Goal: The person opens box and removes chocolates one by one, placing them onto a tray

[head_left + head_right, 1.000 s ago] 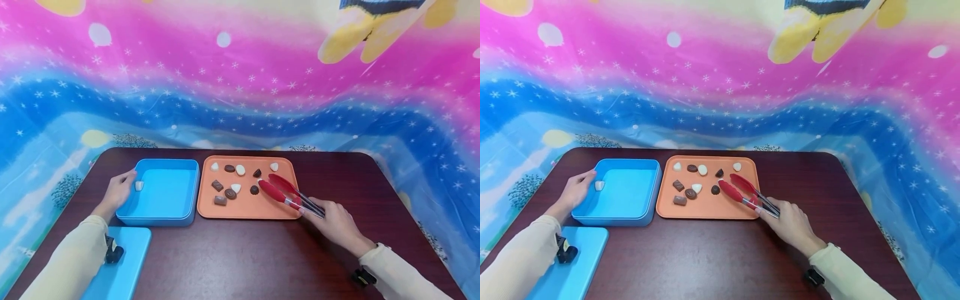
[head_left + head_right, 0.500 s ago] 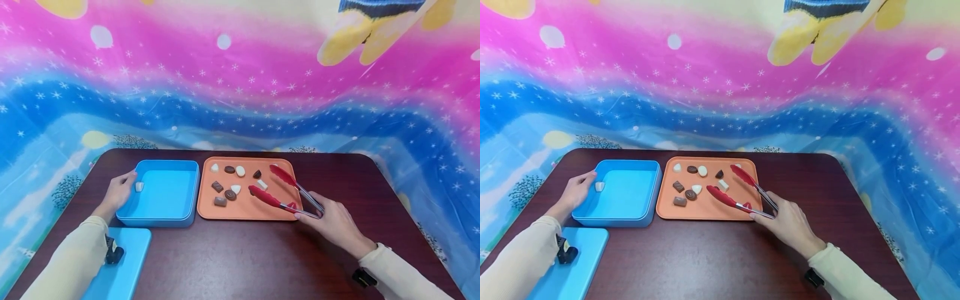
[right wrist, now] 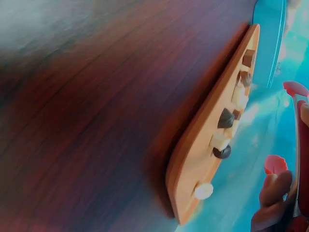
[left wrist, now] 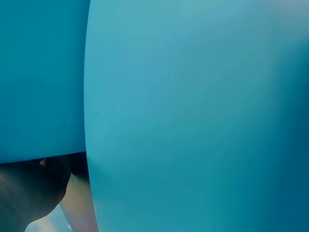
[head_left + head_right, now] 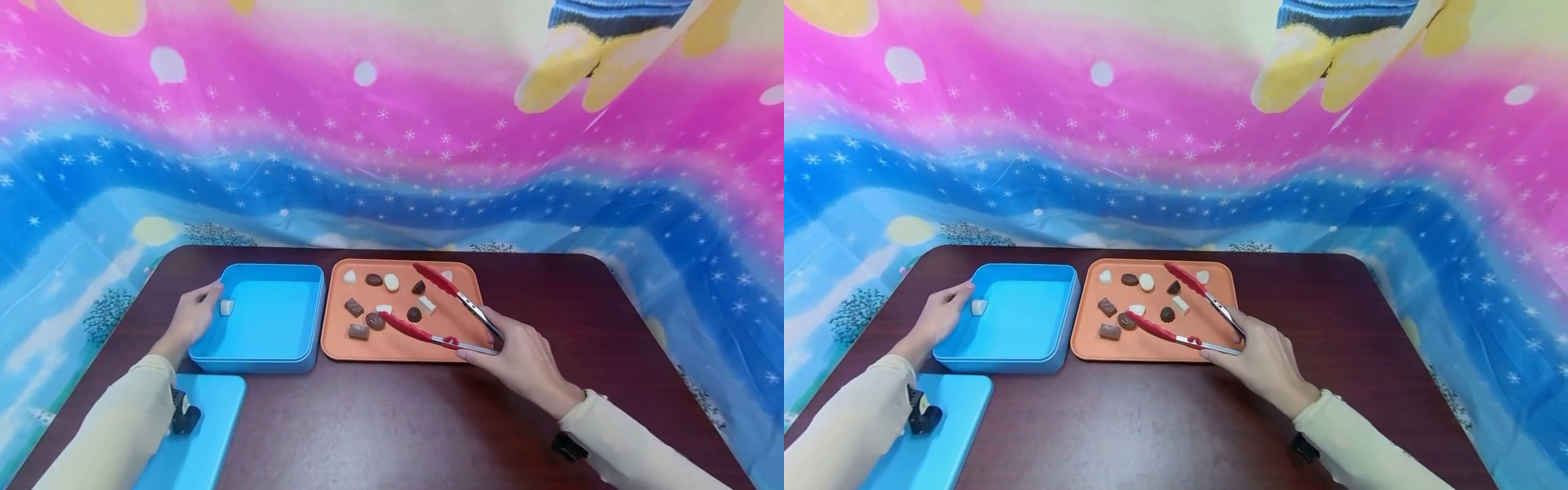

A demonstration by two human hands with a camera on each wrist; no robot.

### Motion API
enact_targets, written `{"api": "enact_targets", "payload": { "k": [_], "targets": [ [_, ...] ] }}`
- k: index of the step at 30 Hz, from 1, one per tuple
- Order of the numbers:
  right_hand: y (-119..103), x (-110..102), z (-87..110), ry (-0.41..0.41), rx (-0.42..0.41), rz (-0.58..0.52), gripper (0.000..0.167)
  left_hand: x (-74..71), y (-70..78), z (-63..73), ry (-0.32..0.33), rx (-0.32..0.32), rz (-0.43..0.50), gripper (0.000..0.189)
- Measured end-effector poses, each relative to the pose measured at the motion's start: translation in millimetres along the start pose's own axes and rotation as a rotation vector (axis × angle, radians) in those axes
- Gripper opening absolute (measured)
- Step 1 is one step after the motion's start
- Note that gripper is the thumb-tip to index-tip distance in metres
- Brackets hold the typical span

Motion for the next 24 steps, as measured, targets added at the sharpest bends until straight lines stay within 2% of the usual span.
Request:
{"api": "enact_targets", "payload": {
  "k": [5,11,24],
  "targets": [
    [-13.0,11.8,-4.2,-0.01,-0.023,-0.053,0.078,0.1,-2.1,-1.3,0.004,0.014,0.015,0.076],
    [-29.6,22.1,-11.7,-0.044,-0.06,-0.086,0.082,-0.2,-4.3,-2.0,0.004,0.002,0.015,0.078],
    [-68.3,30.7,-26.5,-0.024,-0.191,-0.127,0.082,0.5,-0.1,0.4,0.0,0.017,0.014,0.076]
  ]
}}
Point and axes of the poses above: each hand's wrist, its own z-axis away from the middle knuckle, its own x-axis out of the palm, y = z × x, the point moved 2 cm from there along -z, towards the middle knuckle, and after that the axes turned 4 degrees about -x, right-handed, at the moved point
